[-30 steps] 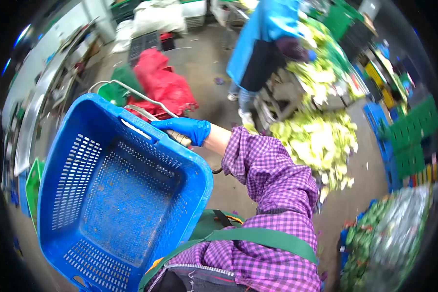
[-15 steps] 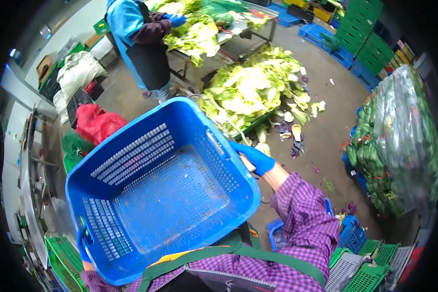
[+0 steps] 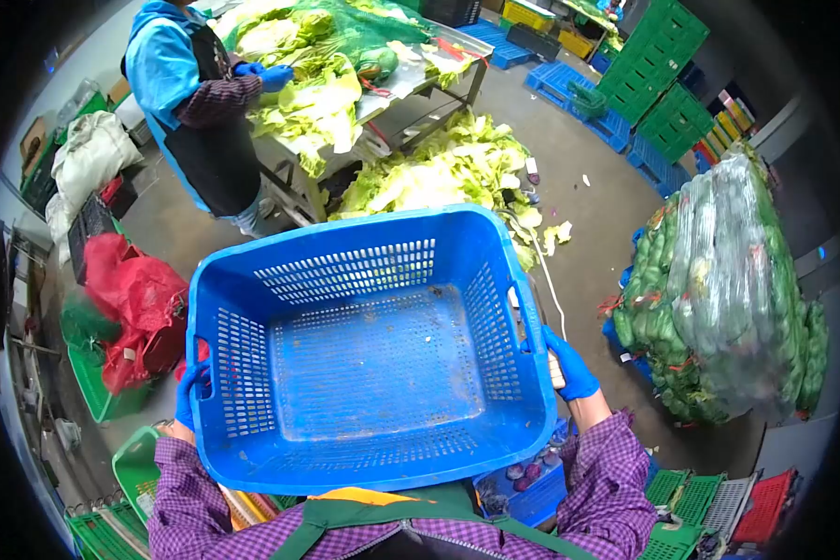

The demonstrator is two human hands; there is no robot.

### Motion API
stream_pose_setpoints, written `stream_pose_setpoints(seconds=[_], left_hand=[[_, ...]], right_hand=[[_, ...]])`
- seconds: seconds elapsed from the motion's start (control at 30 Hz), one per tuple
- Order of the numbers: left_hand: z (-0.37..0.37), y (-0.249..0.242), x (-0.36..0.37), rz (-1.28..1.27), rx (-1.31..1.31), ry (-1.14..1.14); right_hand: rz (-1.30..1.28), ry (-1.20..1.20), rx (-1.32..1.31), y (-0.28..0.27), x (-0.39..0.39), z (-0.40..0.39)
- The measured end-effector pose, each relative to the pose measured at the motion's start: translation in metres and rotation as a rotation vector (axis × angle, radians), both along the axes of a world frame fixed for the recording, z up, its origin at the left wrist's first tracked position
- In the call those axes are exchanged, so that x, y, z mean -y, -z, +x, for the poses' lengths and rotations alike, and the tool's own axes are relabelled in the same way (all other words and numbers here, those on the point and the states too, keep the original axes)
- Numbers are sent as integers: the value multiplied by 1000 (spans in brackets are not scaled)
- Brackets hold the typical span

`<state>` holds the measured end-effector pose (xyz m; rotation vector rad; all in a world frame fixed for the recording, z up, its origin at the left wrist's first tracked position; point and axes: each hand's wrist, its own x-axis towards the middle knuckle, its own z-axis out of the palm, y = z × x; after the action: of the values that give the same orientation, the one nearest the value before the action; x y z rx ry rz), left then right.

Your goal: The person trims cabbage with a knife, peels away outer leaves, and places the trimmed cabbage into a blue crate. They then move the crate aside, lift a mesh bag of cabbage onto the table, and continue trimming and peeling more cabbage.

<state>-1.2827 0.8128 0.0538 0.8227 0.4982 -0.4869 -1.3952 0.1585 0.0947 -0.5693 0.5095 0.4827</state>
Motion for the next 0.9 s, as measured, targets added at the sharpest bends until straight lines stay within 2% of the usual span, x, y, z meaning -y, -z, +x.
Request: stream_pose_setpoints(seconds=[0.03, 0.1, 0.13, 0.17, 0.23, 0.37, 0.43, 0.5, 0.57, 0.63, 0.7, 0.83, 0.9], left_hand=[[14, 6, 13, -19, 0, 28], [33, 22, 27, 13, -21, -3], [41, 22, 41, 13, -25, 12], [52, 21, 57, 12, -33, 28], [74, 24, 80, -1, -19, 43], [109, 30, 114, -29, 52, 42], [119, 6, 147, -28, 48, -7], [126, -8, 188, 110, 99, -130], [140, -4, 209, 39, 128, -158], [151, -15, 246, 392, 334, 11], [160, -9, 271, 333, 316, -75], [173, -17, 320, 422, 332, -181], [172, -19, 323, 452, 365, -204]], right_hand=[[-3, 1, -3, -2, 11, 10], [-431, 161, -172, -4, 22, 24], [-503, 180, -212, -15, 27, 37], [-307, 82, -74, -4, 59, 43], [-418, 76, -70, -17, 79, 74], [-347, 10, 36, -2, 142, 146], [-382, -32, 91, -1, 159, 193], [-313, -99, 162, 14, 198, 248], [-372, -35, 146, 2, 209, 304], [-331, -152, 255, 10, 242, 367], [-382, -203, 334, 3, 249, 418], [-361, -331, 408, 0, 283, 488], [116, -733, 387, -9, 305, 508]])
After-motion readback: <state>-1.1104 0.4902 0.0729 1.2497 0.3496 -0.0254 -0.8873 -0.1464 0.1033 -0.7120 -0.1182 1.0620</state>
